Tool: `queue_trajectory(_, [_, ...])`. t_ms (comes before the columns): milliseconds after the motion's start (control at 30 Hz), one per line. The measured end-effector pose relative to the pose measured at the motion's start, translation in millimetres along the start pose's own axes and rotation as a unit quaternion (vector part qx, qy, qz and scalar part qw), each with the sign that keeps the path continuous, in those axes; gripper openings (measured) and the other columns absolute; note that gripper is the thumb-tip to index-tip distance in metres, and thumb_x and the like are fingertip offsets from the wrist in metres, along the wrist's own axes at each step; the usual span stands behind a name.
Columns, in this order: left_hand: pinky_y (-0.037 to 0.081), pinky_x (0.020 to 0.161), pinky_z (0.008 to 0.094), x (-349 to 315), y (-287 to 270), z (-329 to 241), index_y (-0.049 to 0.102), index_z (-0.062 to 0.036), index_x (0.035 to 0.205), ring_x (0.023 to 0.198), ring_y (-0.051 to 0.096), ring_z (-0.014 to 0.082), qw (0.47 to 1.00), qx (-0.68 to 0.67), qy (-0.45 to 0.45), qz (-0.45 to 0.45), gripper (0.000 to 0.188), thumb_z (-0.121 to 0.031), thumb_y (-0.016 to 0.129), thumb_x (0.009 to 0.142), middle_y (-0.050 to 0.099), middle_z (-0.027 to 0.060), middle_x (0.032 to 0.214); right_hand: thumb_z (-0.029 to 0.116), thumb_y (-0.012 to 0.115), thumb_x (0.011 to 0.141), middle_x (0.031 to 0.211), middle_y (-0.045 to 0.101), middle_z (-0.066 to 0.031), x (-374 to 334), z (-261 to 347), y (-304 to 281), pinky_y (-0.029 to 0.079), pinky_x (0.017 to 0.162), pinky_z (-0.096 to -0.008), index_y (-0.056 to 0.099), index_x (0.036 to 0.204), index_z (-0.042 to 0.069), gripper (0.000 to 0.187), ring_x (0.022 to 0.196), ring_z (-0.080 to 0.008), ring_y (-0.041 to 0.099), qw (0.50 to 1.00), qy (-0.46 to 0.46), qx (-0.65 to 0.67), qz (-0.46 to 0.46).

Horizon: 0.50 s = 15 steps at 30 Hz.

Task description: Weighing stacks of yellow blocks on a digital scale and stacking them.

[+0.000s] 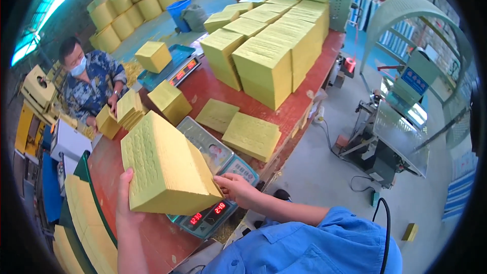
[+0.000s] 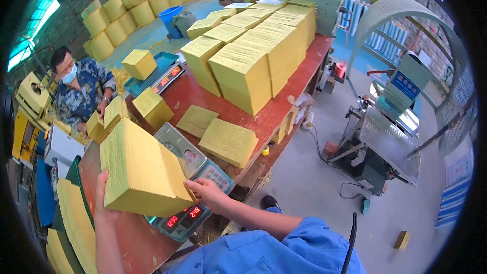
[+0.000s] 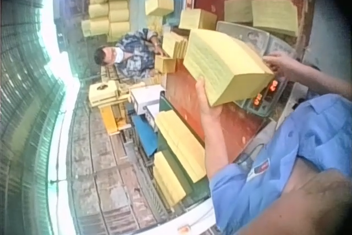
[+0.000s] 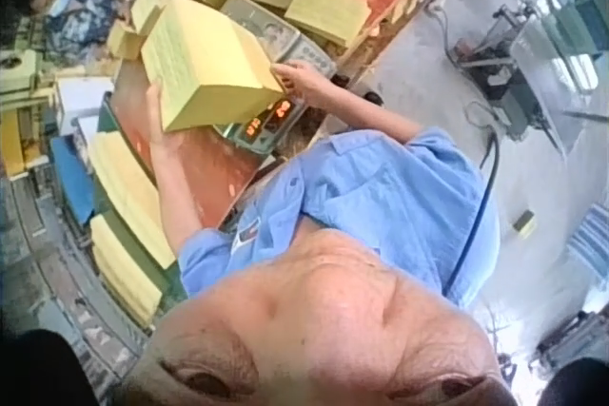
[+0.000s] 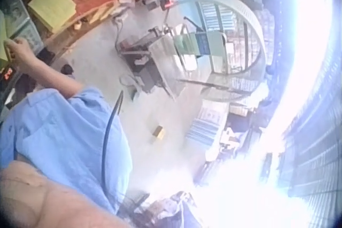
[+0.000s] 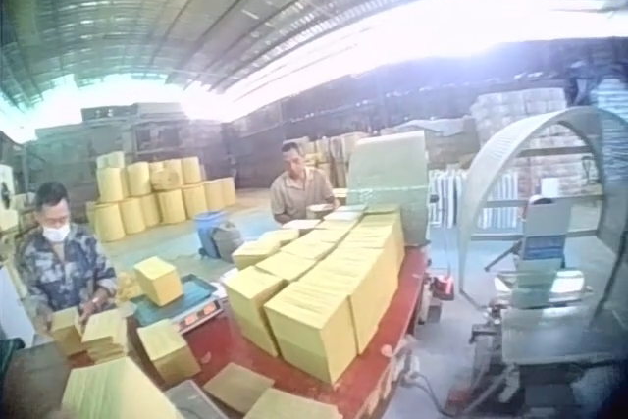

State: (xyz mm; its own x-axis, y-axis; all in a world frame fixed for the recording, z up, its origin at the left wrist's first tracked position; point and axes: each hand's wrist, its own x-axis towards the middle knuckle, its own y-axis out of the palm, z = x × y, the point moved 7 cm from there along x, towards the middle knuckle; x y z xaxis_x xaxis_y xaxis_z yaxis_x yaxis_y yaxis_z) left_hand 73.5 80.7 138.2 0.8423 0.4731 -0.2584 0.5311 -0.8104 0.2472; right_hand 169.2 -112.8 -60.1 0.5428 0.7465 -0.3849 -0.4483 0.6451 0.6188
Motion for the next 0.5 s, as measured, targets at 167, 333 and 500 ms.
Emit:
queue_trajectory(167, [0.052,0.094,0.0367,-31,31,8,0.052,-0.0013,0.139,0.112,0.064,0.0217,0.996,0.065,0.027,0.046,0.061,-0.046,0.051,0.098,0.065,0.0119,0.126,0.04,0.06,0.1,0.104,0.066,0.0012,-38,21,-8,0.049,0.072,-0.027,0.06,0.126,0.009,0.04,0.089,-0.0089,0.062,0.998,0.02,0.031,0.046])
queue_trajectory(333, [0.048,0.103,0.042,-66,98,25,0.042,-0.0018,0.148,0.122,0.059,0.027,0.998,-0.003,-0.023,0.066,0.068,-0.045,0.052,0.096,0.056,0.0147,0.14,0.032,0.056,0.103,0.134,0.061,-0.004,-71,47,-49,0.047,0.099,-0.03,0.048,0.145,0.007,0.05,0.12,-0.0133,0.058,0.997,-0.001,0.004,0.081])
queue_trajectory(500, [0.045,0.106,0.0396,-52,167,64,0.041,-0.0007,0.147,0.127,0.054,0.0245,0.991,-0.003,-0.071,0.111,0.072,-0.039,0.062,0.09,0.053,0.0154,0.142,0.033,0.054,0.102,0.136,0.058,-0.0067,-93,99,-123,0.043,0.099,-0.0296,0.043,0.148,0.003,0.056,0.123,-0.015,0.054,0.995,-0.087,0.029,0.043])
